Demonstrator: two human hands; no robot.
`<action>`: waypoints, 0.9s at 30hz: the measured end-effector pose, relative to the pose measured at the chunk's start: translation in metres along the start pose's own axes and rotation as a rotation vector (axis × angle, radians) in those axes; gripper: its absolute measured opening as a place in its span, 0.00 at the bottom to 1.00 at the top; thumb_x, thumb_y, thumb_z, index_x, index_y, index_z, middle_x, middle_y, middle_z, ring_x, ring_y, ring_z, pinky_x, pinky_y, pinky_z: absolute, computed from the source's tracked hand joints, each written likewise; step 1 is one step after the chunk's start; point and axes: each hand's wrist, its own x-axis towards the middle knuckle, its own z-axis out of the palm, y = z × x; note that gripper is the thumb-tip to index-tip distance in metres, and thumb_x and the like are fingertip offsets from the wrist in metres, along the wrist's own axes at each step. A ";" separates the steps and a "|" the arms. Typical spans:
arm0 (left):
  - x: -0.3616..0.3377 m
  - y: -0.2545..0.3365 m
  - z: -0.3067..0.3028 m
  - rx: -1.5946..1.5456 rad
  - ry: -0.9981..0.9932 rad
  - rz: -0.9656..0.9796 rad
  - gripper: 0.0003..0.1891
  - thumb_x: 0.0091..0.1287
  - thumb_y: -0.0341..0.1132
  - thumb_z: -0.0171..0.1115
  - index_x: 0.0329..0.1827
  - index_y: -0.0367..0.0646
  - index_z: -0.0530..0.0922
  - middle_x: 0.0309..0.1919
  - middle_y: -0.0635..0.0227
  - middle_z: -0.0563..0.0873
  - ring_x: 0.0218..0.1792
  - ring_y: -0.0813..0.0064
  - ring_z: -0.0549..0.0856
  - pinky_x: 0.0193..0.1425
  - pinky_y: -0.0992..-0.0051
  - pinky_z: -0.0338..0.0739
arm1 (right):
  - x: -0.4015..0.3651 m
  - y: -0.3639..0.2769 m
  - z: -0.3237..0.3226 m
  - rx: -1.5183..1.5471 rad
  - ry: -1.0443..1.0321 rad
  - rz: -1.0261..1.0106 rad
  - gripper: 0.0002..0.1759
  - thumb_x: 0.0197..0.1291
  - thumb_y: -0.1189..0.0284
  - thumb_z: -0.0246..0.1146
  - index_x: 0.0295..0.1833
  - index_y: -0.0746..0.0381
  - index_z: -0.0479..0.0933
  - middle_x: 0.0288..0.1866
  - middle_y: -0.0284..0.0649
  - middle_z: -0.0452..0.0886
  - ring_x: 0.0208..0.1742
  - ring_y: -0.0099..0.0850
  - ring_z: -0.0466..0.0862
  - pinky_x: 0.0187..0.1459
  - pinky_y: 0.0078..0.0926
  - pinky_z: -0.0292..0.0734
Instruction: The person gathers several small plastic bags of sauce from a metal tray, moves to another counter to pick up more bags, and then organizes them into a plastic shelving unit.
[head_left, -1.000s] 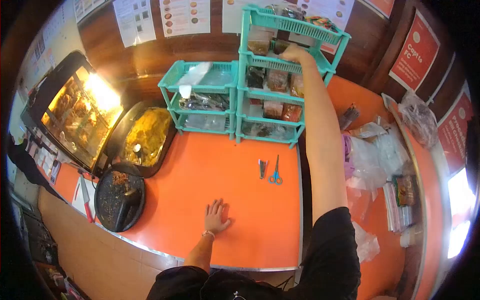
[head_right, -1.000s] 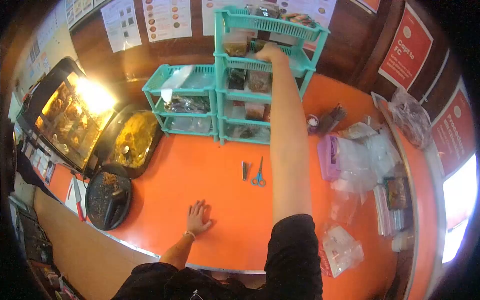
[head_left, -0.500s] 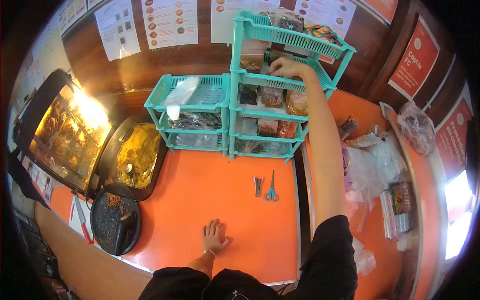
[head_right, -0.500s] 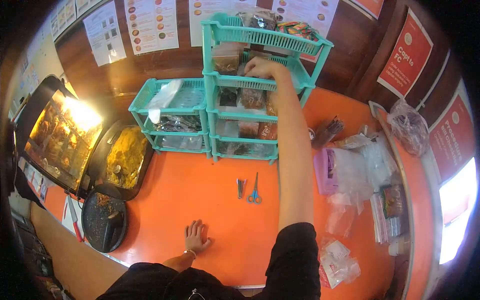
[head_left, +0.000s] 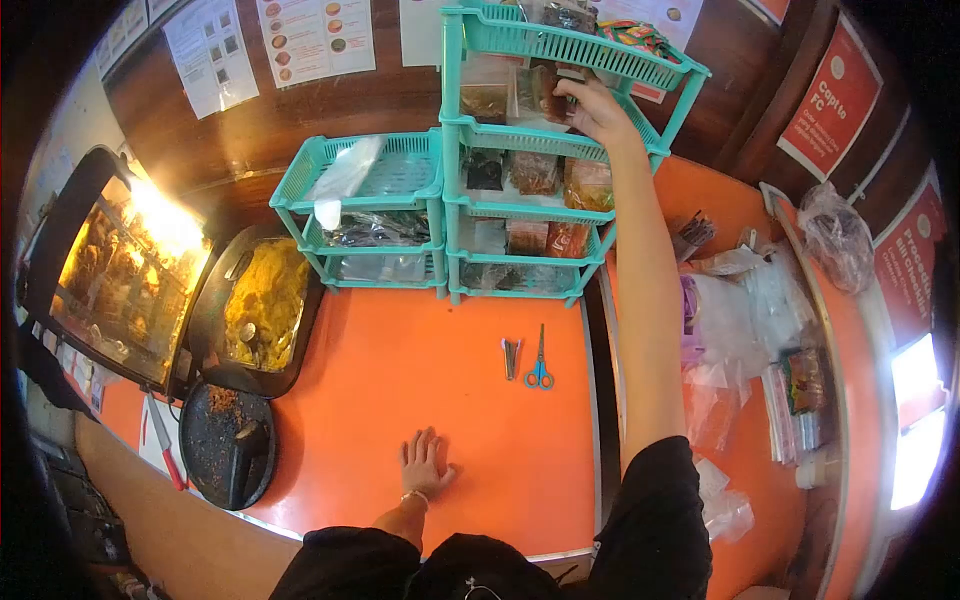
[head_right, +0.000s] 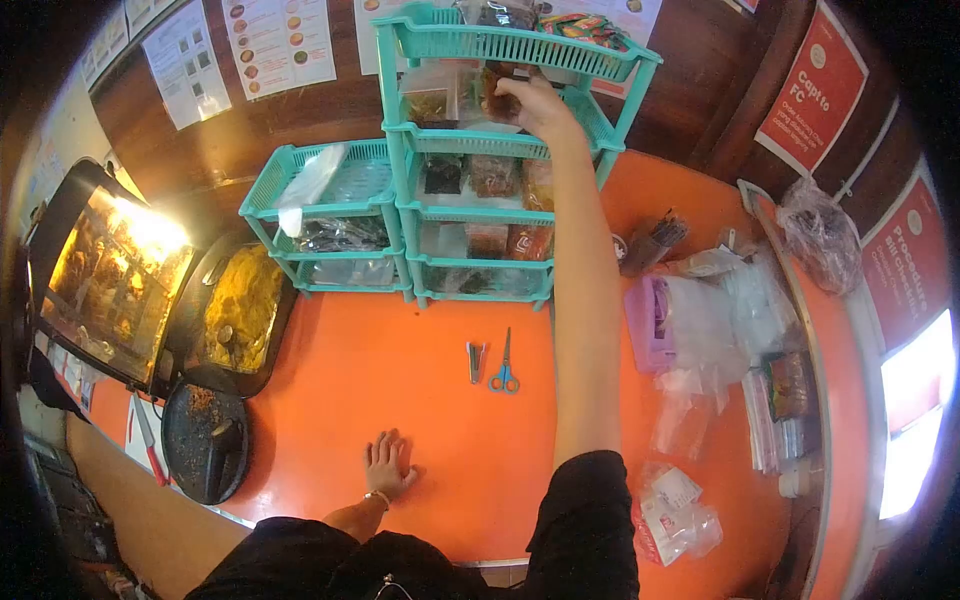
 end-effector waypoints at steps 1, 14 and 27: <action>0.000 0.001 -0.001 0.009 -0.021 -0.016 0.32 0.49 0.51 0.52 0.57 0.46 0.65 0.63 0.66 0.61 0.66 0.62 0.54 0.67 0.55 0.42 | -0.001 0.001 0.001 -0.045 0.047 -0.033 0.20 0.52 0.75 0.59 0.52 0.63 0.67 0.36 0.36 0.73 0.35 0.26 0.77 0.33 0.23 0.75; 0.000 -0.001 0.002 -0.004 -0.039 -0.020 0.33 0.49 0.50 0.52 0.59 0.48 0.63 0.64 0.67 0.58 0.67 0.64 0.52 0.69 0.56 0.40 | 0.024 -0.005 0.021 -0.408 -0.222 -0.113 0.10 0.53 0.70 0.60 0.40 0.64 0.74 0.36 0.36 0.78 0.37 0.24 0.79 0.31 0.22 0.76; 0.001 0.001 -0.002 -0.016 -0.045 -0.023 0.32 0.50 0.51 0.51 0.59 0.47 0.65 0.65 0.66 0.58 0.67 0.64 0.52 0.69 0.56 0.41 | 0.037 0.018 0.038 -1.100 0.124 -0.189 0.21 0.43 0.57 0.62 0.39 0.60 0.77 0.42 0.47 0.79 0.45 0.46 0.77 0.44 0.38 0.73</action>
